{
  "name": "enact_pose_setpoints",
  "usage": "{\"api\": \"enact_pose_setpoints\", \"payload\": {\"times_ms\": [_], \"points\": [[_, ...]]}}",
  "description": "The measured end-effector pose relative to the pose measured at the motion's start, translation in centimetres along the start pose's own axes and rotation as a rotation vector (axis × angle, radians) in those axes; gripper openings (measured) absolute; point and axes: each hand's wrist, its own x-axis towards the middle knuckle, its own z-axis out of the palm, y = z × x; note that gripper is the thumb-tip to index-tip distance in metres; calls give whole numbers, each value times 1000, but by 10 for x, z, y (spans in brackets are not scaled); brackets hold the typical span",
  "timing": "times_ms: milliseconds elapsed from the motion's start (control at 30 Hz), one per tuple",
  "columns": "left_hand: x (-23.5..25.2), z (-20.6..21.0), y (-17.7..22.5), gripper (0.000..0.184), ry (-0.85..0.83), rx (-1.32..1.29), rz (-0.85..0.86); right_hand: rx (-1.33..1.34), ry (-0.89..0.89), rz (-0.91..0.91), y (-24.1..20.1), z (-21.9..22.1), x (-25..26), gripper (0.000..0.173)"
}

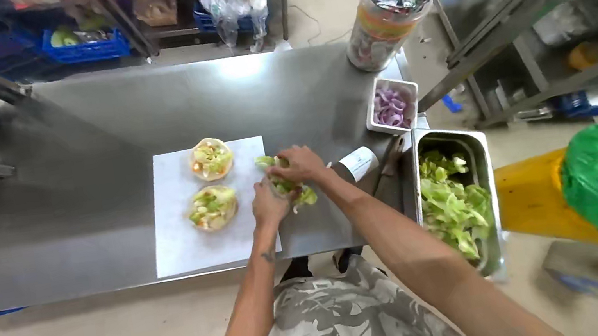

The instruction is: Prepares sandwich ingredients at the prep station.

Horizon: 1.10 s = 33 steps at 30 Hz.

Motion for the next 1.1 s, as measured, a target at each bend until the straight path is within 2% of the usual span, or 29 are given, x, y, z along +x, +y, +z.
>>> {"api": "enact_pose_setpoints", "payload": {"times_ms": [100, 200, 300, 367, 433, 500, 567, 633, 700, 767, 833, 933, 1033, 1100], "points": [[1, 4, 4, 65, 29, -35, 71, 87, 60, -3, -2, 20, -15, 49], [4, 17, -3, 54, 99, -112, 176, 330, 179, 40, 1, 31, -34, 39], [-11, 13, 3, 53, 166, -217, 298, 601, 351, 56, 5, 30, -57, 38], [-27, 5, 16, 52, 221, -299, 445, 834, 478, 29, 3, 19, -74, 36], [-39, 2, 34, 63, 314, -368, 597, 1074, 578, -18, -2, 2, -92, 32], [-50, 3, 58, 87, 400, -440, 694, 1282, 649, -42, -8, -16, -113, 28], [-61, 9, 85, 100, 412, -538, 761, 1441, 698, -43, -11, -35, -136, 26], [-78, 26, 112, 86, 297, -720, 800, 1505, 767, -29, -11, -53, -162, 24], [-97, 50, 141, 67, 75, -985, 726, 1401, 891, -10, -4, -68, -186, 25], [-113, 75, 163, 68, -173, -1152, 576, 1192, 1032, 50, 18, -74, -208, 29], [-128, 97, 178, 72, -335, -1114, 457, 988, 1113, 149, 46, -72, -229, 31], [-139, 120, 193, 57, -507, -1017, 319, 787, 1053, 269, 83, -63, -263, 39], [-141, 133, 201, 47, -596, -954, 198, 798, 926, 257, 103, -56, -295, 43], [-139, 137, 205, 46, -672, -909, 193, 885, 897, 197, 116, -55, -310, 42]]}}
